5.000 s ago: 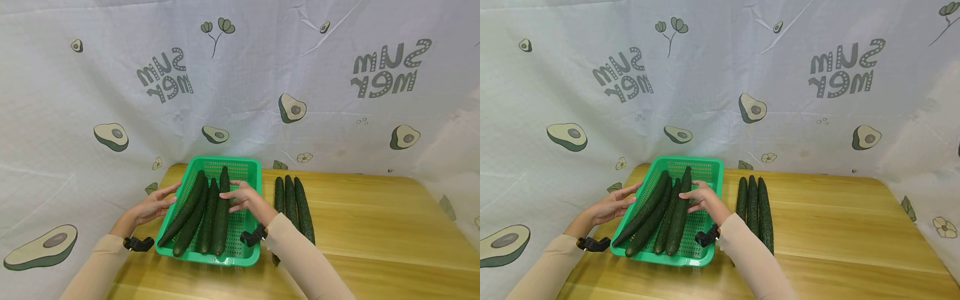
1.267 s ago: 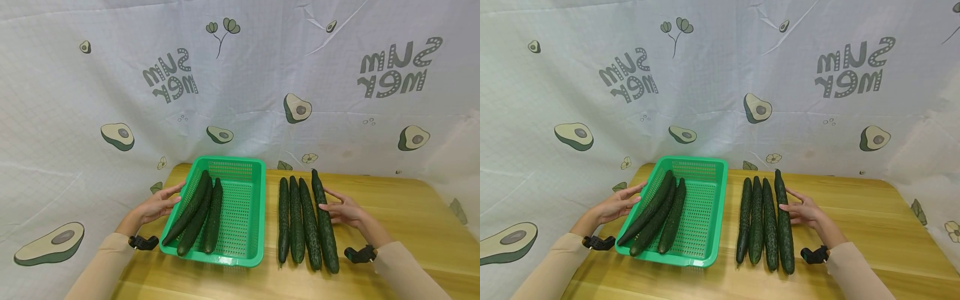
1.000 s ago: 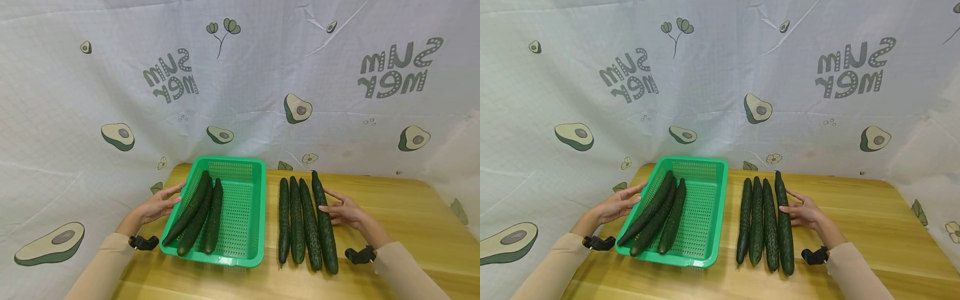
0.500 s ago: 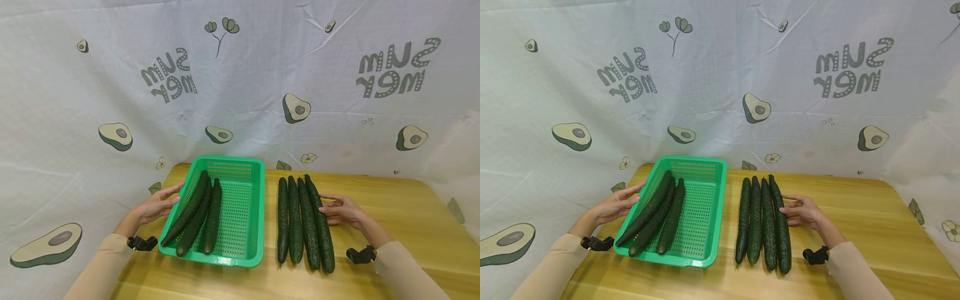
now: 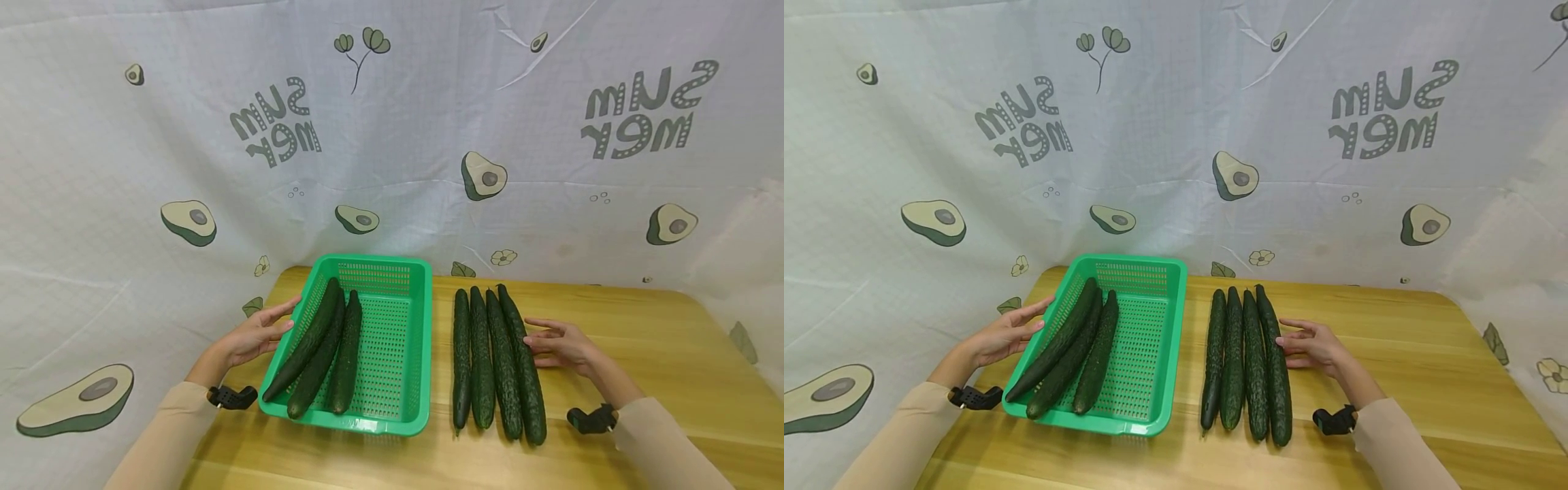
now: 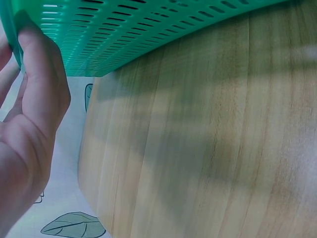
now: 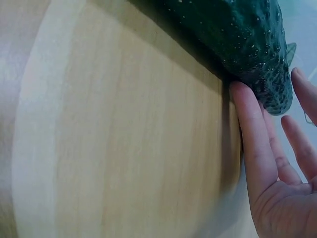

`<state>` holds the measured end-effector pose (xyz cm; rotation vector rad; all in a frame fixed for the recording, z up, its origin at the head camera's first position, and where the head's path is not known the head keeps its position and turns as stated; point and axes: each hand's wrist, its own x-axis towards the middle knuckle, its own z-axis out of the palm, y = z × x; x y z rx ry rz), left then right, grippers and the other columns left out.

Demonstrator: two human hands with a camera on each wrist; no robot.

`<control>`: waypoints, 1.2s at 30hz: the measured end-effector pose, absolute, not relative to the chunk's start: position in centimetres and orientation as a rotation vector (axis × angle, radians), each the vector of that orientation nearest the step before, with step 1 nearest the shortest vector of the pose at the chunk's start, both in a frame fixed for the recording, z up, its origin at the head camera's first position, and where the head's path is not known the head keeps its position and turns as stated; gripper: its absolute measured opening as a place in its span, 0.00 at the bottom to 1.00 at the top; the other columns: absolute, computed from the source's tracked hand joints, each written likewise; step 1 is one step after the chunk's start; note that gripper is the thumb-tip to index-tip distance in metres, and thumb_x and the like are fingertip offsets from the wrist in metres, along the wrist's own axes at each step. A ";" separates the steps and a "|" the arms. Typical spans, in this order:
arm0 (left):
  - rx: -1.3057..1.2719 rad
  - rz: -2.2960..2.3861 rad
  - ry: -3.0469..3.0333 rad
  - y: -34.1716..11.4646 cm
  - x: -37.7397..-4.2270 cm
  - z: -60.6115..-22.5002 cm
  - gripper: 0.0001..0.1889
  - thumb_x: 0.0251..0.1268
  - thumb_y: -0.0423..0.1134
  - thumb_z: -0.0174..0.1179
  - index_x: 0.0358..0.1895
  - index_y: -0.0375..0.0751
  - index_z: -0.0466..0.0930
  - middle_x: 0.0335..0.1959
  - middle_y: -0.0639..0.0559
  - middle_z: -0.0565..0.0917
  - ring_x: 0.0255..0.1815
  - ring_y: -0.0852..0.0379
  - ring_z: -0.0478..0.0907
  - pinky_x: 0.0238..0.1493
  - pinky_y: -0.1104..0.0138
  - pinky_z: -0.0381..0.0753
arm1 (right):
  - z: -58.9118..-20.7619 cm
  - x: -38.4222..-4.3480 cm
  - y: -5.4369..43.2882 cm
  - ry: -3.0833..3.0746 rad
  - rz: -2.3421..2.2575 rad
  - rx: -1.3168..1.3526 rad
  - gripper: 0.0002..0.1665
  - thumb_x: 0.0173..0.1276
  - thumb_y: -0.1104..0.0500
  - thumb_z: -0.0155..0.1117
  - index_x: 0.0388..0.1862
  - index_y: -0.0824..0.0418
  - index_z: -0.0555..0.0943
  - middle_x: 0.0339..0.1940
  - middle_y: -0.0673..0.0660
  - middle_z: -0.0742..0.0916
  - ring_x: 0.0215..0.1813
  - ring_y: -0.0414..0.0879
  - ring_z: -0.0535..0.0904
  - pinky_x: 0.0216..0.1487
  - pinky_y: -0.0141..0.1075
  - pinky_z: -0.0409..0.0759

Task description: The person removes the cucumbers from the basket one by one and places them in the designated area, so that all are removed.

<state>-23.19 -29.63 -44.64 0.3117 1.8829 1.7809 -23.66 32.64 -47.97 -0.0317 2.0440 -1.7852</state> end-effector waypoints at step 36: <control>0.317 1.774 1.898 -29.6 -23.2 -44.6 0.36 0.82 0.35 0.47 0.82 0.48 0.37 0.81 0.46 0.30 0.76 0.33 0.49 0.56 0.56 0.79 | -36.6 -28.9 21.7 2.057 -1.994 -0.104 0.38 0.74 0.61 0.63 0.77 0.70 0.59 0.61 0.65 0.73 0.42 0.45 0.86 0.50 0.46 0.83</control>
